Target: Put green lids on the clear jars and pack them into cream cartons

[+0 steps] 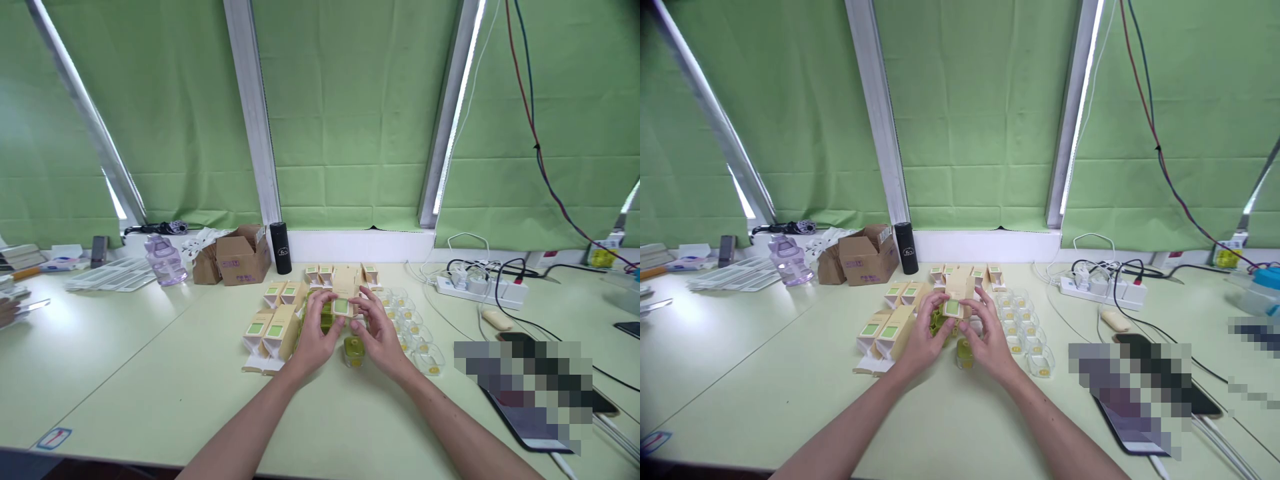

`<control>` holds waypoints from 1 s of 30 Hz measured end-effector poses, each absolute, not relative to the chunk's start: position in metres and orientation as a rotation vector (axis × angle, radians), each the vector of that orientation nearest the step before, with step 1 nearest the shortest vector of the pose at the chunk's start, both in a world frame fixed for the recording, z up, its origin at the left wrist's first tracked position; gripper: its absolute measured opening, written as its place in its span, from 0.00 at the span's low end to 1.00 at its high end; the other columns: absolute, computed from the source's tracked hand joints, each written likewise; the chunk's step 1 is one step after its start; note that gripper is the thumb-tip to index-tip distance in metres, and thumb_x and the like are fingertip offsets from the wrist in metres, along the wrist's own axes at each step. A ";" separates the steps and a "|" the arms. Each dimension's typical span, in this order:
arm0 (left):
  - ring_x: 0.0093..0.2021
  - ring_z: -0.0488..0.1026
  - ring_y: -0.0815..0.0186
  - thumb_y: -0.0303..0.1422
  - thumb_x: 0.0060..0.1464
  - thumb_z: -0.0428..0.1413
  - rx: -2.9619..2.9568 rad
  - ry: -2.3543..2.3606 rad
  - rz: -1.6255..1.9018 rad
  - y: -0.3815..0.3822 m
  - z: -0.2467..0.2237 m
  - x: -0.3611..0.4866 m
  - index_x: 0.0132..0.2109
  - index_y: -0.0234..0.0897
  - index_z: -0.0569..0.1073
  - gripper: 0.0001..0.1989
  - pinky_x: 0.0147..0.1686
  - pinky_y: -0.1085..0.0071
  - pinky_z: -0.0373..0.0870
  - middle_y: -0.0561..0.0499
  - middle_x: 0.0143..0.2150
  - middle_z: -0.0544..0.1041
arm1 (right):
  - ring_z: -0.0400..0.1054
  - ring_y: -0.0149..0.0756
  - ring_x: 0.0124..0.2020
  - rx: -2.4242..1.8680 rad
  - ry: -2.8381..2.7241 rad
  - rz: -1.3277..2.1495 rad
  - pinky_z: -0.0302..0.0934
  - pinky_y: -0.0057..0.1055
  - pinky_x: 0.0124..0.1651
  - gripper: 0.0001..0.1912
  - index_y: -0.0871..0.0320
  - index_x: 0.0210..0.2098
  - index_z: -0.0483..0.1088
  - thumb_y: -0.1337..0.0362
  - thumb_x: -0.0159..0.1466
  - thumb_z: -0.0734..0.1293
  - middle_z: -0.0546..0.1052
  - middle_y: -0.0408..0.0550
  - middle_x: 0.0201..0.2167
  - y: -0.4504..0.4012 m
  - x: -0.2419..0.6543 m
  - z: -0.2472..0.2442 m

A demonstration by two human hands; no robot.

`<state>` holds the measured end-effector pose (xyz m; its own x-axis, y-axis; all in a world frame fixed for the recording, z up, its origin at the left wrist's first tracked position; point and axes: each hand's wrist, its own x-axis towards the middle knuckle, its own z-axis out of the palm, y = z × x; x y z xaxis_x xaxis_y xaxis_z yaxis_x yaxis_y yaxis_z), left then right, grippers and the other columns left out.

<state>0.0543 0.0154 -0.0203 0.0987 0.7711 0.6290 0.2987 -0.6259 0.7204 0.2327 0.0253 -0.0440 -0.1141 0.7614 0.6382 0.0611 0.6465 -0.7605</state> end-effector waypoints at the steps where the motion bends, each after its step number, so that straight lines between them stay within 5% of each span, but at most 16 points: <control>1: 0.66 0.66 0.51 0.43 0.67 0.58 1.986 1.070 1.539 0.015 -0.020 0.054 0.62 0.46 0.68 0.20 0.67 0.52 0.64 0.43 0.64 0.67 | 0.49 0.52 0.77 -0.703 -1.604 0.681 0.64 0.51 0.68 0.20 0.45 0.60 0.73 0.51 0.71 0.69 0.62 0.54 0.71 0.025 0.233 -0.045; 5: 0.70 0.62 0.50 0.43 0.68 0.57 2.048 1.121 1.507 0.014 -0.020 0.053 0.65 0.47 0.67 0.22 0.69 0.50 0.61 0.42 0.67 0.65 | 0.44 0.52 0.79 -0.742 -1.631 0.654 0.55 0.57 0.73 0.20 0.45 0.60 0.74 0.51 0.71 0.69 0.62 0.53 0.72 0.023 0.233 -0.046; 9: 0.70 0.62 0.50 0.44 0.68 0.57 2.014 1.129 1.527 0.015 -0.021 0.053 0.68 0.48 0.65 0.25 0.70 0.49 0.60 0.42 0.67 0.64 | 0.49 0.53 0.77 -0.738 -1.658 0.603 0.56 0.57 0.73 0.19 0.42 0.61 0.74 0.52 0.72 0.67 0.56 0.50 0.75 0.017 0.233 -0.042; 14: 0.70 0.63 0.51 0.46 0.67 0.58 1.953 1.154 1.557 0.018 -0.024 0.052 0.69 0.48 0.65 0.27 0.69 0.51 0.61 0.43 0.66 0.64 | 0.51 0.50 0.77 -0.664 -1.682 0.536 0.51 0.58 0.75 0.25 0.41 0.68 0.64 0.56 0.73 0.66 0.59 0.50 0.74 0.012 0.231 -0.036; 25: 0.60 0.71 0.52 0.49 0.65 0.59 1.887 1.182 1.554 0.021 -0.017 0.051 0.61 0.43 0.72 0.23 0.60 0.57 0.69 0.43 0.59 0.73 | 0.58 0.51 0.71 -0.602 -1.713 0.400 0.55 0.59 0.73 0.25 0.41 0.68 0.64 0.63 0.72 0.64 0.71 0.47 0.67 0.007 0.231 -0.029; 30: 0.58 0.73 0.53 0.50 0.63 0.61 1.784 1.217 1.571 0.023 -0.018 0.051 0.63 0.41 0.67 0.28 0.58 0.57 0.69 0.42 0.58 0.76 | 0.59 0.51 0.70 -0.597 -1.774 0.369 0.57 0.58 0.71 0.25 0.42 0.67 0.66 0.65 0.72 0.63 0.74 0.48 0.63 0.007 0.233 -0.030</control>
